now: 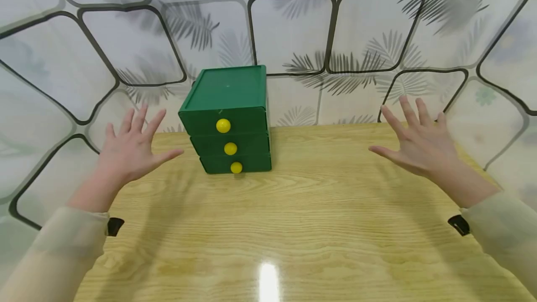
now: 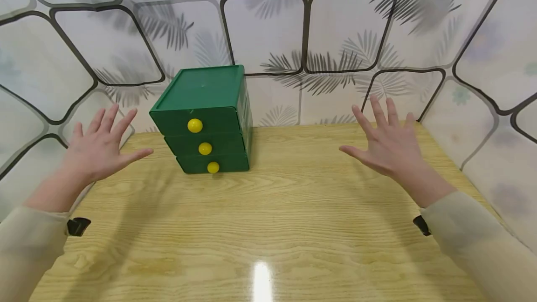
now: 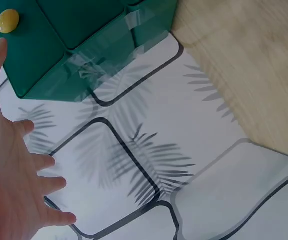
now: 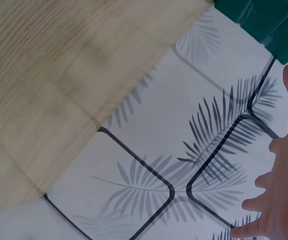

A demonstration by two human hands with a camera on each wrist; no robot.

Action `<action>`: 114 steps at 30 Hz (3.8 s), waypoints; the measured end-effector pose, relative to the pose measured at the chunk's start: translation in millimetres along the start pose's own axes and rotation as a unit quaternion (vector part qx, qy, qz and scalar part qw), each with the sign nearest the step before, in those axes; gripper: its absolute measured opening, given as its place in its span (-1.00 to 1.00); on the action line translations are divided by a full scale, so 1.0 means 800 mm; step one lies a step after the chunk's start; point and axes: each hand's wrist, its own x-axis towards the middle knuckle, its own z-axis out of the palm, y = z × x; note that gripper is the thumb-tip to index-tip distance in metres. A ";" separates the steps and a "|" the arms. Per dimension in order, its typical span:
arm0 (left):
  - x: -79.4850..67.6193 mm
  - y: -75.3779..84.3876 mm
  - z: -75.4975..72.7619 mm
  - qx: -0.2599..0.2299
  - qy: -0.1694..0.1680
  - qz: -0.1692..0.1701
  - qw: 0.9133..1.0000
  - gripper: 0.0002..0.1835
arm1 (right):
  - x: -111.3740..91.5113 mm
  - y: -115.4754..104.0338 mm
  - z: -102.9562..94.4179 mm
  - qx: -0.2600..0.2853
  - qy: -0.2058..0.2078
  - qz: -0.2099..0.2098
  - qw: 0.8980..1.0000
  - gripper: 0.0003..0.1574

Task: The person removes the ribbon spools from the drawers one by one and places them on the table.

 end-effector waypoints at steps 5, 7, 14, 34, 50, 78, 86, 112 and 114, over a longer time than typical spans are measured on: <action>0.012 0.003 -0.012 -0.011 0.002 0.009 1.000 0.06 | 0.006 -0.014 -0.003 0.001 -0.010 -0.011 1.000 0.19; 0.019 0.007 -0.016 -0.019 -0.006 0.010 1.000 0.06 | 0.008 -0.021 -0.002 0.002 -0.013 -0.017 1.000 0.19; 0.047 0.020 -0.028 -0.068 -0.010 0.021 0.997 0.05 | 0.014 -0.045 0.010 0.017 -0.024 -0.034 0.999 0.19; 0.128 0.033 -0.040 -0.256 -0.085 0.026 0.963 -0.04 | 0.019 -0.129 0.071 0.110 -0.010 -0.078 0.991 0.16; 0.156 0.027 -0.019 -0.333 -0.125 0.023 0.934 -0.08 | 0.034 -0.195 0.073 0.271 -0.008 -0.095 0.958 0.06; 0.172 0.018 -0.010 -0.437 -0.217 -0.010 0.873 -0.10 | 0.059 -0.276 0.058 0.533 -0.124 -0.100 0.831 -0.11; 0.169 0.018 -0.004 -0.455 -0.209 -0.018 0.866 -0.09 | 0.077 -0.301 0.049 0.626 -0.147 -0.130 0.755 -0.28; 0.170 0.020 -0.004 -0.453 -0.201 -0.025 0.868 -0.08 | 0.140 -0.365 0.008 0.662 -0.204 -0.026 0.720 -0.18; 0.170 0.019 -0.004 -0.452 -0.201 -0.027 0.869 -0.07 | 0.145 -0.367 0.007 0.665 -0.205 -0.013 0.718 -0.16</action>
